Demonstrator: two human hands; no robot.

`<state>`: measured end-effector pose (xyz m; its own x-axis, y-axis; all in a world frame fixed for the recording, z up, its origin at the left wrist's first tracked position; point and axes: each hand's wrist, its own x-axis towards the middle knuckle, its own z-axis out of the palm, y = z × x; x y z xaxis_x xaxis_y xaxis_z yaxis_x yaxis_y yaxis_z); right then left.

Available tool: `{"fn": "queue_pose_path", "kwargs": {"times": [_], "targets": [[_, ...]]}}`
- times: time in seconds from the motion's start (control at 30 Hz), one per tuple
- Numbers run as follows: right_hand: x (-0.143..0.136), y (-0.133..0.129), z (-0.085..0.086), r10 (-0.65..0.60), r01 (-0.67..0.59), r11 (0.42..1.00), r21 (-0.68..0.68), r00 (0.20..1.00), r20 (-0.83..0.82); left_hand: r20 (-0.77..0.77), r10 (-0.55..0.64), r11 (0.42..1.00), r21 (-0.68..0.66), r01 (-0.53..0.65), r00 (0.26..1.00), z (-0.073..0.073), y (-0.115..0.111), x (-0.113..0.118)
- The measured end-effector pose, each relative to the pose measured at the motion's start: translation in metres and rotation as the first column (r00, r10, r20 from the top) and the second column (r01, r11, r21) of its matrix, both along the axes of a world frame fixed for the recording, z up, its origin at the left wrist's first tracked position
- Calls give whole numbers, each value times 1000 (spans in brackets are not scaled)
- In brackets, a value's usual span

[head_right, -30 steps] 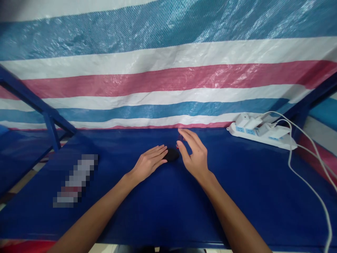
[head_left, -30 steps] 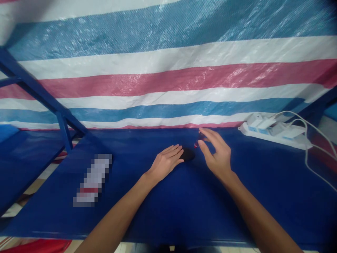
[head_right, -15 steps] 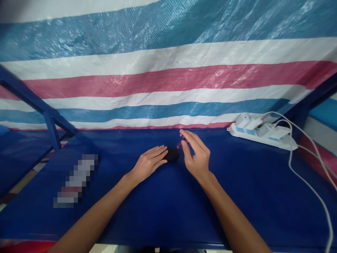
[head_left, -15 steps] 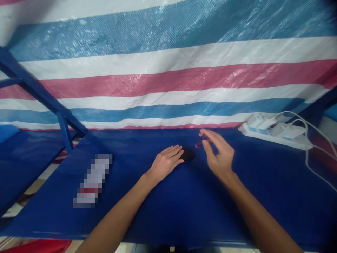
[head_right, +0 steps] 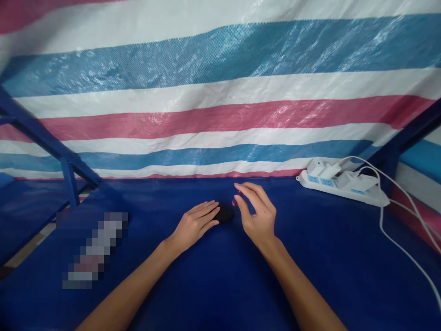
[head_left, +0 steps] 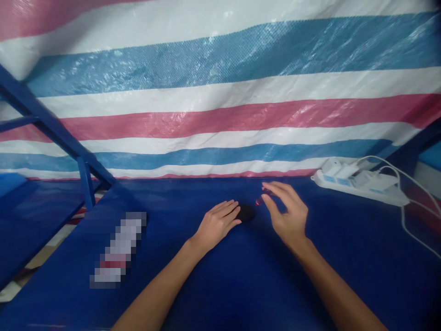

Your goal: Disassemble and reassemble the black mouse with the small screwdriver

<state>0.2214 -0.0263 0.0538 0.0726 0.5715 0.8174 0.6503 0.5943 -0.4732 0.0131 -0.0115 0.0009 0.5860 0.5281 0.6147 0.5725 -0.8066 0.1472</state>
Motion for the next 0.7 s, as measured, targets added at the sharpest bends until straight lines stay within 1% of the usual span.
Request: {"fn": "queue_pose_path", "kwargs": {"times": [0.1,0.23,0.27,0.37,0.43,0.53,0.57,0.67,0.7], "targets": [[0,0,-1,51,-50,998,-31,999,18,-9,5,1000,-5,-5,1000,0,0,0],[0,1,-2,-3,3,1000,19,1000,-22,-8,15,1000,-18,-15,1000,1,-1,0],[0,2,-2,5,-5,1000,21,1000,-24,-7,15,1000,-20,-15,1000,1,-1,0],[0,2,-4,65,-65,997,-29,998,-2,-21,1,1000,-29,-2,1000,1,-1,-1],[0,2,-4,44,-45,999,-28,999,-3,-46,-8,999,-38,7,999,1,-1,-2],[0,2,-4,-7,7,1000,16,1000,-16,-69,-12,999,-51,8,998,0,0,-3],[0,1,-4,5,-5,1000,14,1000,-10,-70,-15,998,-54,11,997,-1,0,-3],[0,1,-4,83,-81,995,-51,996,22,-68,-27,998,-58,23,997,-2,0,-3],[-1,1,-3,83,-82,995,-59,996,24,-64,-29,998,-57,26,998,-2,0,-3]]}}
